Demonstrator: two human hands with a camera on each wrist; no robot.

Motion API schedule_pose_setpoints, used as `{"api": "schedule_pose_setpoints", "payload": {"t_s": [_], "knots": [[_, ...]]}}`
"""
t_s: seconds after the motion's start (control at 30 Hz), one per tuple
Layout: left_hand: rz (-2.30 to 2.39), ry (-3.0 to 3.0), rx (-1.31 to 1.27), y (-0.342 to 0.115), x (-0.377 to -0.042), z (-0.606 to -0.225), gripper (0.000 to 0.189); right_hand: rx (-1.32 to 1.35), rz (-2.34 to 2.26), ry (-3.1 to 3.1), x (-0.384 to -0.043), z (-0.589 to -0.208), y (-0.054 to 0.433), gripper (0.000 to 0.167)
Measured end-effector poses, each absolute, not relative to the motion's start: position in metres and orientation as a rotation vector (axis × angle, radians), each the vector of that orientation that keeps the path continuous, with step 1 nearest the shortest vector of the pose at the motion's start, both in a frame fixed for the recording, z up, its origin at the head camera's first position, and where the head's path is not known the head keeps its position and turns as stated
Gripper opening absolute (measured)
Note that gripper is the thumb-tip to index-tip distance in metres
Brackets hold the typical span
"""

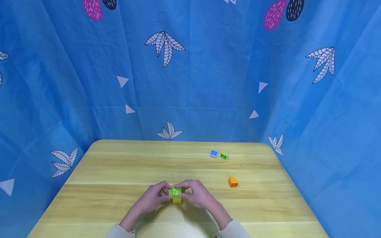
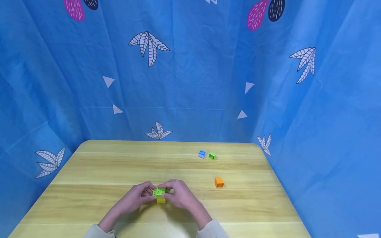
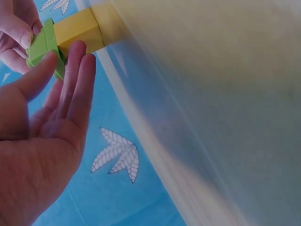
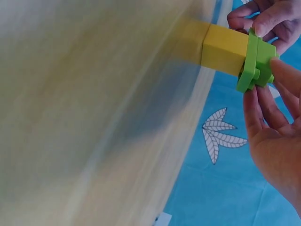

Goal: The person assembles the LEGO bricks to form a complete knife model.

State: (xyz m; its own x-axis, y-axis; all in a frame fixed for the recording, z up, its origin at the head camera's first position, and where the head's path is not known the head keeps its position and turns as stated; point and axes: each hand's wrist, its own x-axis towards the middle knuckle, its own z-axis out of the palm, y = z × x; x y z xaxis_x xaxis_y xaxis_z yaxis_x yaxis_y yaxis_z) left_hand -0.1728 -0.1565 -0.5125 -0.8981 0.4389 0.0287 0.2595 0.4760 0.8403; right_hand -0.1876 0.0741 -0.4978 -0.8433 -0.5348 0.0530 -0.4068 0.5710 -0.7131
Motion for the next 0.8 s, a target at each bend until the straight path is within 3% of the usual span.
{"api": "schedule_pose_setpoints", "payload": {"t_s": [0.37, 0.8], "knots": [[1.338, 2.586, 0.598, -0.152, -0.173, -0.512, 0.025, -0.827, -1.275, 2.599, -0.201, -0.493, 0.101, 0.039], [1.326, 2.589, 0.584, -0.149, -0.171, -0.513, 0.03, -0.499, -1.276, 2.955, -0.266, -0.483, 0.186, 0.041]]}}
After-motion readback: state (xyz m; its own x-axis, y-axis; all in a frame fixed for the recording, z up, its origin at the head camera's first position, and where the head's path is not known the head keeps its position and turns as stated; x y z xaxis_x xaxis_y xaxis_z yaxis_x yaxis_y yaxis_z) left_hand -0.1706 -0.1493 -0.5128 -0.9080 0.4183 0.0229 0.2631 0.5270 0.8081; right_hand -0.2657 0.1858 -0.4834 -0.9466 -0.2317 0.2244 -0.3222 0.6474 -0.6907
